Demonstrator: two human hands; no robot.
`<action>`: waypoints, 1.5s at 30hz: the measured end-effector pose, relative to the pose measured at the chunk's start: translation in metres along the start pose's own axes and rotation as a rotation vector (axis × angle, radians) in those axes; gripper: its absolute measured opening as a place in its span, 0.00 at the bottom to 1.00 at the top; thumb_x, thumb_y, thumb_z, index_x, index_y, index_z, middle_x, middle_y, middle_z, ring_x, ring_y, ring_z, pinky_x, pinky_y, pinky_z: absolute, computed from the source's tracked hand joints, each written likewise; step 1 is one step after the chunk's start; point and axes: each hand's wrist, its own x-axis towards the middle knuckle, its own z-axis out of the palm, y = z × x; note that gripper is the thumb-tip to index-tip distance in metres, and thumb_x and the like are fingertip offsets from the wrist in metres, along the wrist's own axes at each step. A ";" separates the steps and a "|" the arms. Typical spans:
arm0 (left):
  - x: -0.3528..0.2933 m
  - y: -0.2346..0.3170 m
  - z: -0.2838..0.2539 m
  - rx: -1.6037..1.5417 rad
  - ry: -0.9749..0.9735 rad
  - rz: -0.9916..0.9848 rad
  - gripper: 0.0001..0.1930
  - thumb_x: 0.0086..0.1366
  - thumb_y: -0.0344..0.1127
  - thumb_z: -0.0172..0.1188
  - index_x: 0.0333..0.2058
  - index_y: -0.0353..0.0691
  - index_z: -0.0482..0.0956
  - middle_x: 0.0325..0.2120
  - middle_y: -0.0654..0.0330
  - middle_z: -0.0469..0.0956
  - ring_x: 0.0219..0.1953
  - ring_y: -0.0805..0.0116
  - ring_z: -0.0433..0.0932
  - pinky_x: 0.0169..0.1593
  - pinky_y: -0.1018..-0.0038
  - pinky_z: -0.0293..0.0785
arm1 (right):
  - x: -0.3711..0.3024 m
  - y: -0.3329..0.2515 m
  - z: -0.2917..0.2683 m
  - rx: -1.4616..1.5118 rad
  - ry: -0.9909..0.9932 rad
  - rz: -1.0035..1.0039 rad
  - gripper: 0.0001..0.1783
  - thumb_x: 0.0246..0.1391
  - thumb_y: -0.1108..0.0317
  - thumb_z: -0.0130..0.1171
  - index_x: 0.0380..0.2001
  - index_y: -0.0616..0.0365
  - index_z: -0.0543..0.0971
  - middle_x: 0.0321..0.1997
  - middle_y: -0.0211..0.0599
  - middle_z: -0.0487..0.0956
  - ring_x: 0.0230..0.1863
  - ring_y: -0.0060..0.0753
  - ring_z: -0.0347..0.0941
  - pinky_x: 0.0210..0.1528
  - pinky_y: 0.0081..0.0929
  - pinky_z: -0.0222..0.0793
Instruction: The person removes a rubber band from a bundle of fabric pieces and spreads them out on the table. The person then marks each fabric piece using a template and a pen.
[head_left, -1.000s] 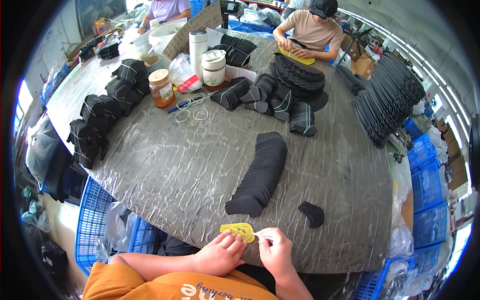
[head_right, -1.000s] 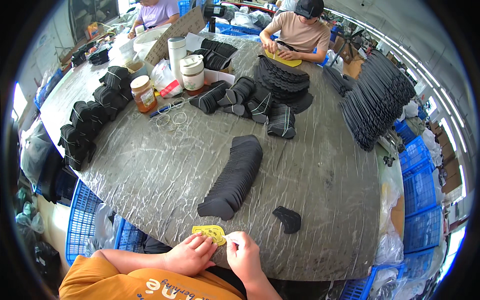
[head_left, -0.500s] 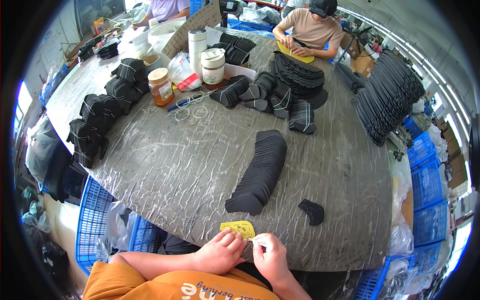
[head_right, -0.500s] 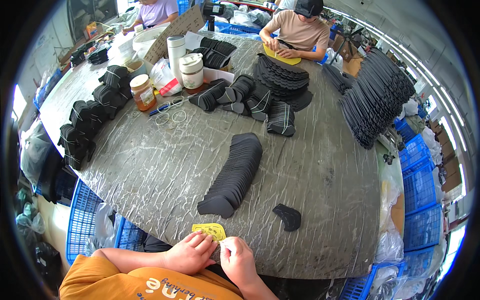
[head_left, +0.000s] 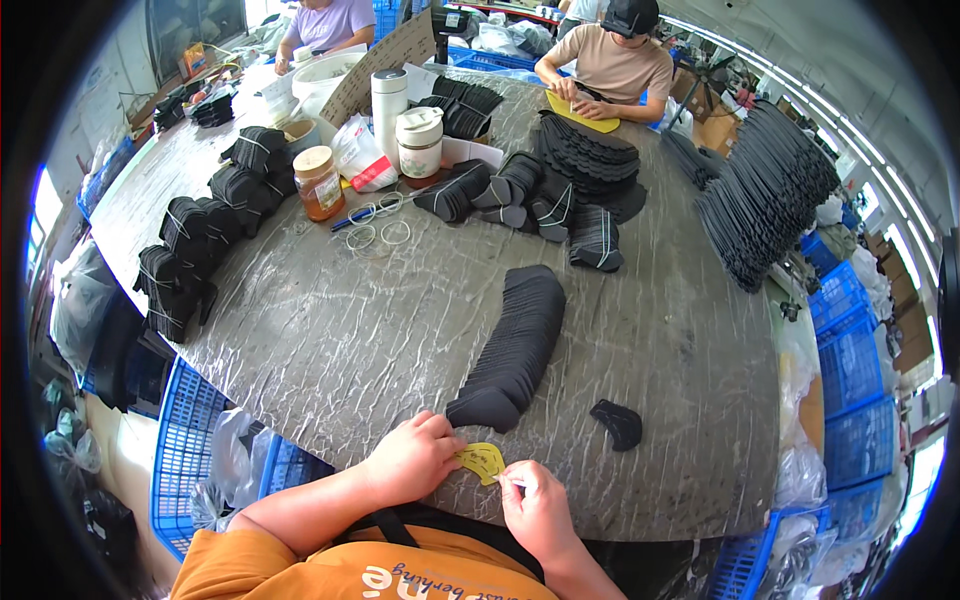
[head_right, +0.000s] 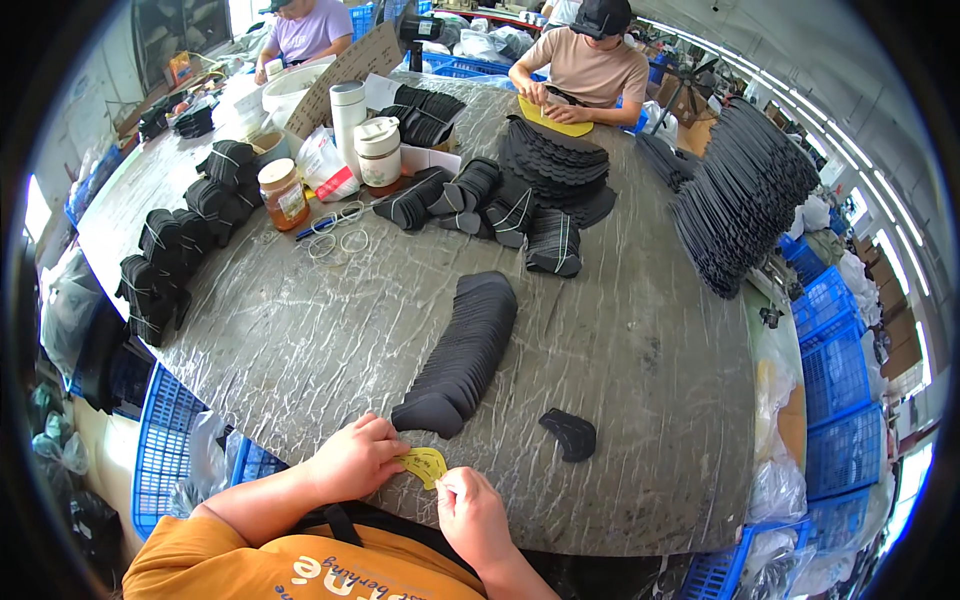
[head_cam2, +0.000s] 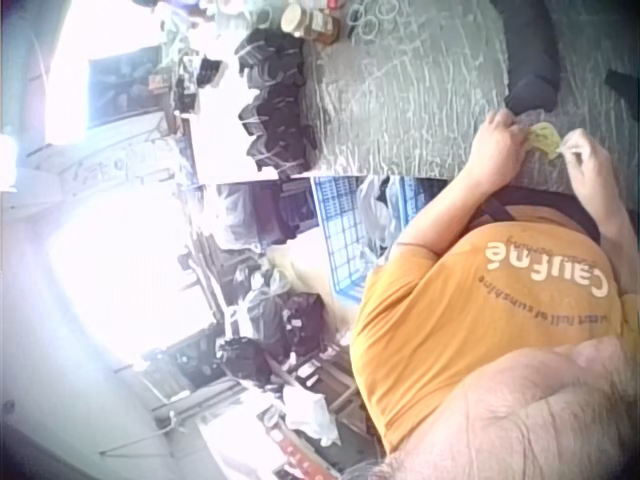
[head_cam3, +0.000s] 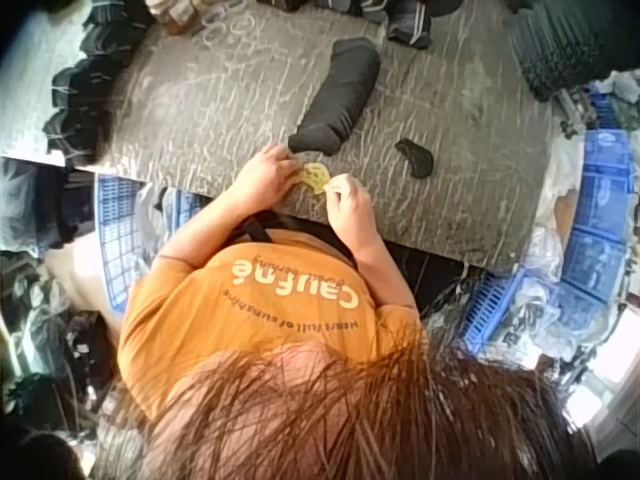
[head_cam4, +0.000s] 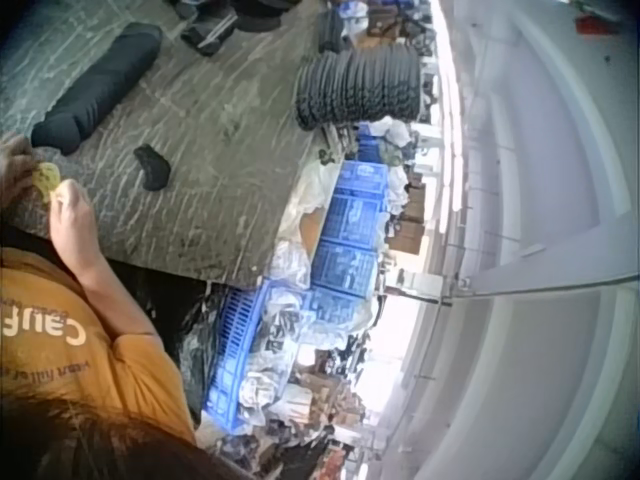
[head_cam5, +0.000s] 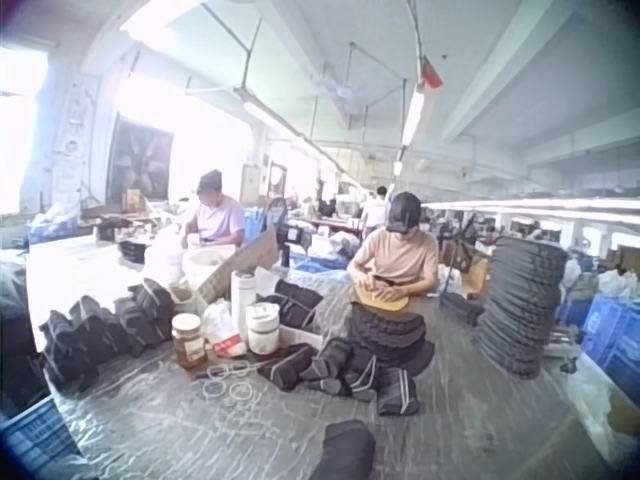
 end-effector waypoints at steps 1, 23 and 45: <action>-0.002 -0.001 0.002 -0.022 0.023 0.004 0.18 0.52 0.33 0.71 0.44 0.40 0.83 0.36 0.57 0.77 0.41 0.55 0.76 0.47 0.63 0.75 | 0.004 -0.002 -0.004 0.036 -0.001 0.043 0.09 0.55 0.78 0.60 0.35 0.60 0.70 0.32 0.47 0.75 0.32 0.54 0.75 0.36 0.43 0.72; -0.020 -0.024 0.005 -0.359 0.156 0.126 0.11 0.46 0.27 0.73 0.24 0.43 0.77 0.34 0.61 0.82 0.36 0.59 0.80 0.42 0.66 0.74 | 0.024 0.001 -0.016 -0.181 -0.163 0.357 0.15 0.49 0.73 0.61 0.41 0.56 0.74 0.36 0.49 0.83 0.38 0.55 0.81 0.41 0.42 0.77; -0.032 -0.038 0.025 -1.326 0.605 -0.389 0.09 0.60 0.19 0.66 0.38 0.35 0.79 0.33 0.61 0.81 0.32 0.73 0.80 0.39 0.78 0.79 | 0.063 0.034 0.019 -0.450 0.040 -0.091 0.29 0.44 0.65 0.73 0.50 0.57 0.74 0.45 0.41 0.72 0.43 0.47 0.76 0.42 0.39 0.77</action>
